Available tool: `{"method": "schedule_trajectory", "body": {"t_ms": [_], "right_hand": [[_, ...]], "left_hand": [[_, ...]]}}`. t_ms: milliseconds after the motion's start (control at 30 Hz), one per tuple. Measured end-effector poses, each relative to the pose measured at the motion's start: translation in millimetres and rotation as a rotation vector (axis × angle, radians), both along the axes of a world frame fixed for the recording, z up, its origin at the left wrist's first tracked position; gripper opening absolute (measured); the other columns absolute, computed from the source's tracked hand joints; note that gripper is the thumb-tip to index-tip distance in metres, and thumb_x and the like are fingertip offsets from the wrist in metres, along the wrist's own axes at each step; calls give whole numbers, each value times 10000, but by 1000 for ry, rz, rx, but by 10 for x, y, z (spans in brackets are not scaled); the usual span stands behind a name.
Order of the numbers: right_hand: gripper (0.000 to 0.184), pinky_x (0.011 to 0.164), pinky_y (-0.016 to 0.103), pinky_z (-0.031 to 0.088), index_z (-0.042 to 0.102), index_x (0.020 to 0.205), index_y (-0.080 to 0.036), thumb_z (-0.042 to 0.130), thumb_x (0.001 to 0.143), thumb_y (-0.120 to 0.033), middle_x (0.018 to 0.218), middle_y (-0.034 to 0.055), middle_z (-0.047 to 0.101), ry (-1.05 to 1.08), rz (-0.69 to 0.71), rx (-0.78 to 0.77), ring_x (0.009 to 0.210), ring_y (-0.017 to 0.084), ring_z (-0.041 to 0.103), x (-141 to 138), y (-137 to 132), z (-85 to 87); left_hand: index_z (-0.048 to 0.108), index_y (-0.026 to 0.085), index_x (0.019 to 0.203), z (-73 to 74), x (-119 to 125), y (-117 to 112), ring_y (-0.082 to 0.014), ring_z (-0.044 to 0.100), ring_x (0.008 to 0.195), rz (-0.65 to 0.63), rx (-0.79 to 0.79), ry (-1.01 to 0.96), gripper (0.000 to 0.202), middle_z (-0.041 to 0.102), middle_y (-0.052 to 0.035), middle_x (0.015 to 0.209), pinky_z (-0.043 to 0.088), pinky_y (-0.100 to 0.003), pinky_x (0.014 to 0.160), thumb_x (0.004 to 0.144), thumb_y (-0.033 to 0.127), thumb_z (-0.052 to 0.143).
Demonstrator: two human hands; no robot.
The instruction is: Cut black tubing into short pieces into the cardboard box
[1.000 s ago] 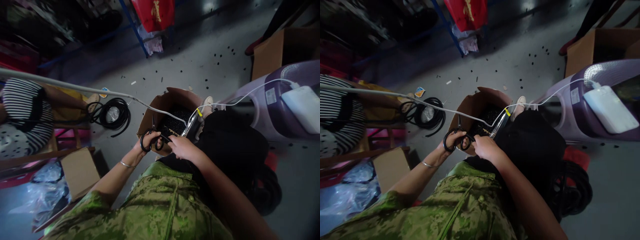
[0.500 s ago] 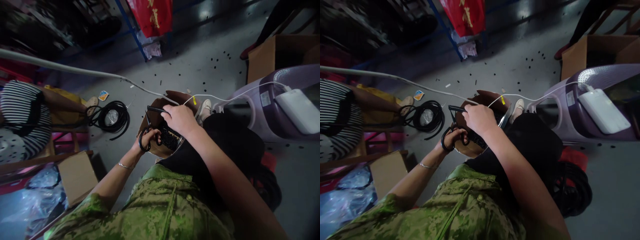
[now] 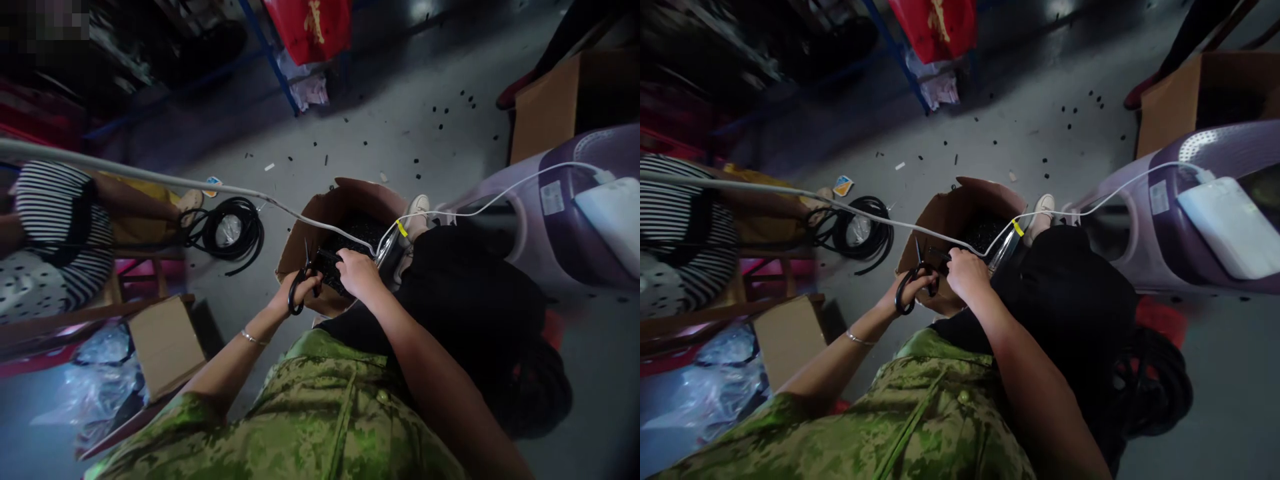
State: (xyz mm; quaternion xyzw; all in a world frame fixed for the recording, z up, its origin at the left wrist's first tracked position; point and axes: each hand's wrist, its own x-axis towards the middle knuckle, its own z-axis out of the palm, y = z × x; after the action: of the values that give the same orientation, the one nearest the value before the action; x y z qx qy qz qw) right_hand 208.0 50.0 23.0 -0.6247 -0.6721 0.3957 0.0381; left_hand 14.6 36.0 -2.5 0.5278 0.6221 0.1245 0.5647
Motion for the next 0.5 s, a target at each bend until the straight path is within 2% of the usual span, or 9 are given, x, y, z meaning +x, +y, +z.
{"method": "schedule_trajectory", "body": {"t_ms": [167,267,400,500], "right_hand": [[358,867,324,498,616,1336,-282,444,1027,-341,1170,77,742,9,16,-48,1091,243,688,-30,20,-26],[384,841,321,496,646,1299,-290,377,1052,-408,1106,79,760,-7,3,-46,1052,244,701,-22,17,2],[379,848,307,489,664,1274,-276,387,1051,-405,1097,77,762,-8,-5,-17,1056,238,697,-10,9,10],[364,883,295,481,674,1265,-256,405,1047,-370,1137,77,753,-5,-13,1,1082,225,685,-9,11,-24]], "left_hand": [[697,163,882,-24,-64,-16,-229,665,769,-157,73,143,375,721,-44,741,519,-315,739,810,493,534],[698,169,906,-73,-83,-55,-239,681,801,-218,121,209,361,735,-57,800,529,-322,761,825,476,526],[694,176,923,-117,-74,-80,-257,695,904,-336,245,319,296,744,-99,961,531,-334,823,843,416,541],[691,168,969,-120,-63,-82,-261,702,939,-383,288,354,289,740,-119,1010,533,-334,842,871,385,527]]}}
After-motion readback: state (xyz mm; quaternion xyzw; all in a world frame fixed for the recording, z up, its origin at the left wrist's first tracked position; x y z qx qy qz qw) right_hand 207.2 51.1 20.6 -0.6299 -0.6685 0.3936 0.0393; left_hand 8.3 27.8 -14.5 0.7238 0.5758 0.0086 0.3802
